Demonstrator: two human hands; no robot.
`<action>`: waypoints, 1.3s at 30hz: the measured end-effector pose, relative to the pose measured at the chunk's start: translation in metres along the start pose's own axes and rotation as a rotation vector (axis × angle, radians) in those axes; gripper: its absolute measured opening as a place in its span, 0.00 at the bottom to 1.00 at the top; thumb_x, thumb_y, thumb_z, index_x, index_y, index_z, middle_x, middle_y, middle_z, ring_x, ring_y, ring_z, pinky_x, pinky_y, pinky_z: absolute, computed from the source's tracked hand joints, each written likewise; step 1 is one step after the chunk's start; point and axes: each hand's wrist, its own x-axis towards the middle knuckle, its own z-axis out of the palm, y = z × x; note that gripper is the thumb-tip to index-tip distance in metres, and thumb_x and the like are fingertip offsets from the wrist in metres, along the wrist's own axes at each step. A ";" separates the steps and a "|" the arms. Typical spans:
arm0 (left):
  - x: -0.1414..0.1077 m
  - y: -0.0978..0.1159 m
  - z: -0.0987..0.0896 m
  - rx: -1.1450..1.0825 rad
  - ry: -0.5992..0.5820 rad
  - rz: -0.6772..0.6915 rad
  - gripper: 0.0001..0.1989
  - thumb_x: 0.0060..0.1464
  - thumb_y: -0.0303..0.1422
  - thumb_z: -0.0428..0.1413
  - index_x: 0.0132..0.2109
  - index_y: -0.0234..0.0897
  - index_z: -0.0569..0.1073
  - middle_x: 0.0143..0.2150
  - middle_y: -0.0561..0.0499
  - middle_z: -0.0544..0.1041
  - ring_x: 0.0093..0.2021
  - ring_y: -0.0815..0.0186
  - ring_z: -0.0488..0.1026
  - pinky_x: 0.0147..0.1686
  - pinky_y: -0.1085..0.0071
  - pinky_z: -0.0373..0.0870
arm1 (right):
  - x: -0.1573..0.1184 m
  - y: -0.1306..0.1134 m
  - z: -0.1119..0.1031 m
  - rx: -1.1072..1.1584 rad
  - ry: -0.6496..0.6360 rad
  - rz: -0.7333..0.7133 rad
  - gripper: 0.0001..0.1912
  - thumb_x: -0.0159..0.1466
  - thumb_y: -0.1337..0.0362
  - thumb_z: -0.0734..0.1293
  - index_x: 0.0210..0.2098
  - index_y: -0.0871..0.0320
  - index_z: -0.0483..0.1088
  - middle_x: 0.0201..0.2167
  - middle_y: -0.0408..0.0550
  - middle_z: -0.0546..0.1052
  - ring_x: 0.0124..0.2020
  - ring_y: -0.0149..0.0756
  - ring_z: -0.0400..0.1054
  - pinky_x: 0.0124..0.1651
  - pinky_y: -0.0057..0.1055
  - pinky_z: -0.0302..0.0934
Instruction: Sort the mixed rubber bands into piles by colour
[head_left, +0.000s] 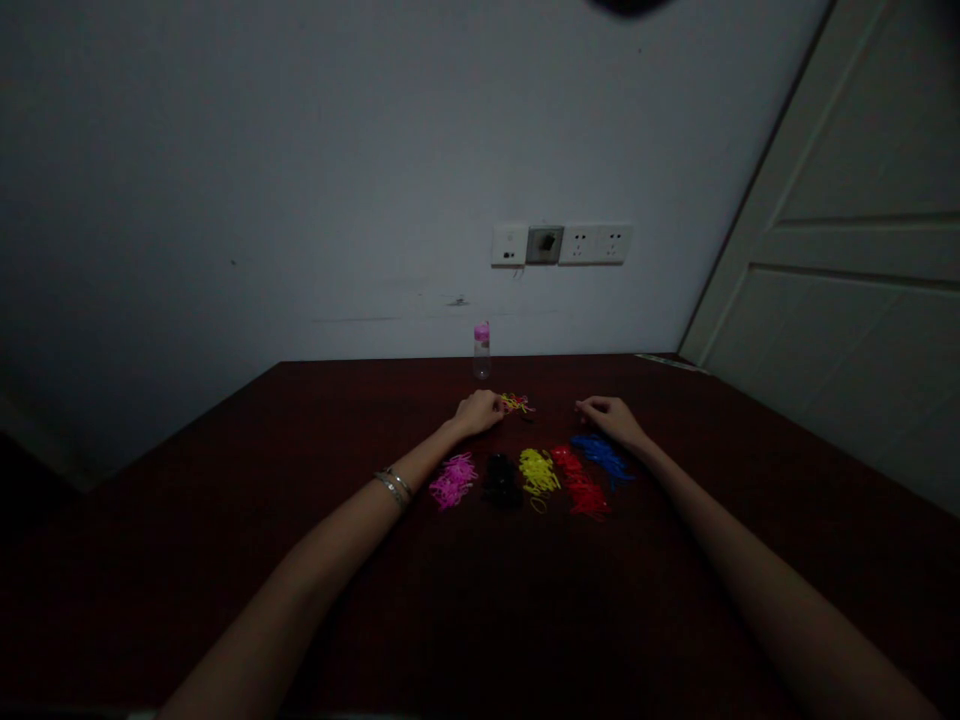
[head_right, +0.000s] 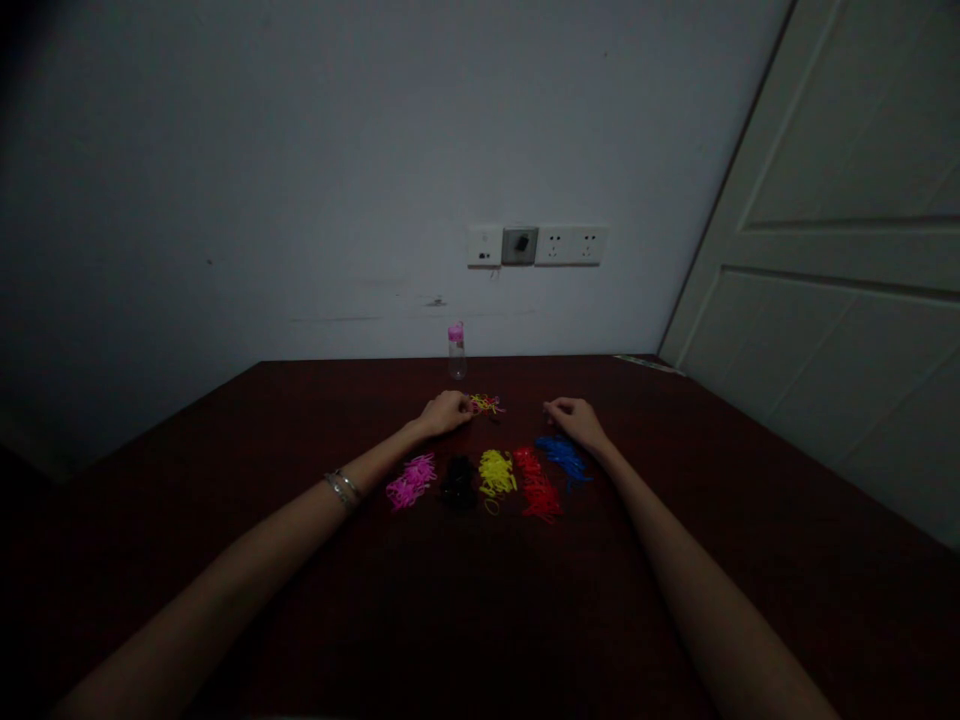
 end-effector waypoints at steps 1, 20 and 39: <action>-0.001 -0.001 -0.001 -0.009 0.004 0.001 0.05 0.46 0.30 0.55 0.28 0.37 0.75 0.28 0.49 0.74 0.29 0.66 0.69 0.29 0.74 0.60 | 0.000 0.000 0.000 0.000 -0.001 0.001 0.24 0.55 0.45 0.59 0.25 0.61 0.71 0.22 0.48 0.73 0.23 0.33 0.64 0.26 0.28 0.55; -0.012 0.024 -0.005 -0.444 -0.490 0.282 0.05 0.40 0.27 0.58 0.28 0.33 0.78 0.26 0.50 0.77 0.27 0.70 0.69 0.30 0.76 0.63 | 0.003 0.006 0.000 -0.057 0.007 -0.011 0.23 0.55 0.47 0.59 0.25 0.60 0.72 0.21 0.46 0.74 0.23 0.33 0.64 0.26 0.27 0.55; -0.008 -0.082 -0.027 -0.507 0.249 -0.191 0.18 0.47 0.43 0.52 0.29 0.30 0.75 0.18 0.54 0.67 0.20 0.74 0.59 0.22 0.77 0.54 | 0.001 0.001 0.000 -0.084 -0.004 -0.039 0.19 0.55 0.51 0.60 0.28 0.61 0.73 0.25 0.48 0.75 0.28 0.36 0.67 0.30 0.29 0.58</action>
